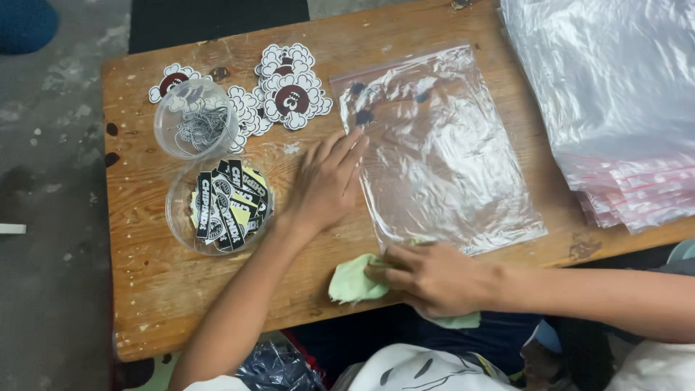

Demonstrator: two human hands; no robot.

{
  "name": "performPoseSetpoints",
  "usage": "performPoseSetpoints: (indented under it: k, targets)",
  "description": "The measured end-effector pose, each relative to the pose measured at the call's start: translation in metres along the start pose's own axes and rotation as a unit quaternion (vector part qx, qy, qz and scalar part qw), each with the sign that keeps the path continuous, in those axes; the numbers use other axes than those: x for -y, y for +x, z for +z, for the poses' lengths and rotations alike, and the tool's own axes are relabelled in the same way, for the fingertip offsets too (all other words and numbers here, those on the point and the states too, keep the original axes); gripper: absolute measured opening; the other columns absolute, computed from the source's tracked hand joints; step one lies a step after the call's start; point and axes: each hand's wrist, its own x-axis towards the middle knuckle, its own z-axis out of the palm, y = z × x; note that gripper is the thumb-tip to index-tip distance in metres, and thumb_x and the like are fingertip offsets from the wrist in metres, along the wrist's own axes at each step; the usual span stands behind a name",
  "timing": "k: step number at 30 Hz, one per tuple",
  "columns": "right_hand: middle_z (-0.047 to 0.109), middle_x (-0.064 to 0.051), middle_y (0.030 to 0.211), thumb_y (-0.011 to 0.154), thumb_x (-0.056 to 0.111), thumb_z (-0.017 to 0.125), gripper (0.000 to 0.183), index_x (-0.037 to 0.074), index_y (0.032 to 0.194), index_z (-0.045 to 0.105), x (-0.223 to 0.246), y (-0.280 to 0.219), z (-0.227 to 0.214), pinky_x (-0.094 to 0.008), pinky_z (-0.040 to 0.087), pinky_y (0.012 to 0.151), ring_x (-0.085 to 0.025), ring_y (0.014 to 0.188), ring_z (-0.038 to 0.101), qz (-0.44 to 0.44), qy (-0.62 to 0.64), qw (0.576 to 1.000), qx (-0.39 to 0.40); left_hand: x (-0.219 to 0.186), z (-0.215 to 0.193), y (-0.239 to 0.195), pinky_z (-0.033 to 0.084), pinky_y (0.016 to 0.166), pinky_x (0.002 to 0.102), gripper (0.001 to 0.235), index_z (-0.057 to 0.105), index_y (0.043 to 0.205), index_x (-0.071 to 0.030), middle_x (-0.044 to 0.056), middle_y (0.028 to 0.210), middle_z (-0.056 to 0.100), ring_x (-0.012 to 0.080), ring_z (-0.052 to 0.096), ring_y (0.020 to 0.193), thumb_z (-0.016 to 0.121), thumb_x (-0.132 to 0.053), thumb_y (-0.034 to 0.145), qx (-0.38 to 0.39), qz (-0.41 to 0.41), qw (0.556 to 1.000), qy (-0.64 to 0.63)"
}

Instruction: The person wipes a black bag with a green cloth, then attaches a cartoon sticker and a chain to the bag. They also wipe a clear plastic bag with the cloth and place the decorated bag into the plastic bag.

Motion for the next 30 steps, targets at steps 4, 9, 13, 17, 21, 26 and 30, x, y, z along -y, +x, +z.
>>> performPoseSetpoints:
  k: [4,9,13,17,21,26,30]
  targets:
    - [0.058,-0.012,0.091,0.090,0.014,0.059,0.035,0.003,0.122,0.065,-0.052,0.002,-0.001,-0.036,0.057,0.052,-0.026,0.069,0.066,0.065,-0.040,0.997,0.004,-0.025,-0.039,-0.005,0.023,0.119,0.060,0.068,0.026,0.161,-0.015,0.015,0.168,0.020,0.0445,0.025,0.150,0.046,-0.022,0.096,0.107,0.002,0.993,-0.059]
    - [0.053,-0.006,0.102,0.077,0.021,0.065,0.042,0.020,0.119,0.062,-0.124,0.029,0.009,-0.050,0.056,0.052,-0.033,0.070,0.064,0.145,-0.169,0.974,-0.046,-0.044,-0.048,-0.013,0.008,0.120,0.067,0.125,-0.007,0.161,-0.008,0.034,0.164,-0.010,0.0553,-0.004,0.151,0.049,-0.086,0.081,0.156,0.005,0.988,0.006]
    - [0.052,-0.012,0.114,0.074,0.034,0.066,0.061,0.023,0.133,0.058,-0.168,0.069,-0.004,-0.058,0.056,0.067,-0.047,0.094,0.065,0.144,-0.182,0.971,-0.065,-0.045,-0.033,-0.019,0.004,0.120,0.066,0.133,-0.012,0.161,-0.008,0.035,0.163,-0.010,0.0573,-0.004,0.150,0.056,-0.085,0.077,0.128,0.021,0.991,0.027]
    - [0.052,-0.012,0.107,0.088,0.026,0.060,0.041,0.017,0.128,0.063,-0.218,0.104,-0.006,-0.052,0.057,0.070,-0.042,0.096,0.066,0.124,-0.207,0.963,-0.124,-0.045,-0.035,-0.017,0.002,0.120,0.066,0.133,-0.010,0.161,-0.006,0.035,0.163,-0.012,0.0551,-0.007,0.150,0.060,-0.081,0.076,0.154,0.022,0.988,0.009]
    - [0.059,-0.020,0.099,0.097,0.016,0.048,0.038,0.013,0.130,0.067,-0.210,0.125,-0.030,-0.050,0.051,0.040,-0.036,0.067,0.065,0.193,-0.202,0.950,-0.137,-0.042,-0.031,-0.017,-0.007,0.122,0.063,0.145,-0.024,0.155,-0.009,0.029,0.160,-0.026,0.0470,-0.016,0.152,0.069,-0.087,0.075,0.177,0.010,0.983,0.043]
    - [0.055,-0.016,0.101,0.081,0.020,0.064,0.056,0.015,0.137,0.061,-0.167,0.089,-0.011,-0.053,0.059,0.059,-0.040,0.079,0.069,0.213,-0.214,0.946,-0.120,-0.040,-0.049,-0.014,0.001,0.120,0.064,0.140,-0.010,0.160,-0.002,0.036,0.162,-0.013,0.0540,-0.009,0.150,0.065,-0.079,0.071,0.196,0.006,0.981,-0.002]
    - [0.052,-0.008,0.105,0.083,0.029,0.065,0.047,0.021,0.129,0.061,-0.150,0.039,0.011,-0.046,0.058,0.067,-0.034,0.089,0.068,0.101,-0.188,0.976,-0.052,-0.042,-0.053,-0.011,-0.001,0.121,0.062,0.141,-0.008,0.159,0.002,0.038,0.160,-0.012,0.0539,-0.007,0.149,0.066,-0.080,0.071,0.195,0.019,0.980,0.027]
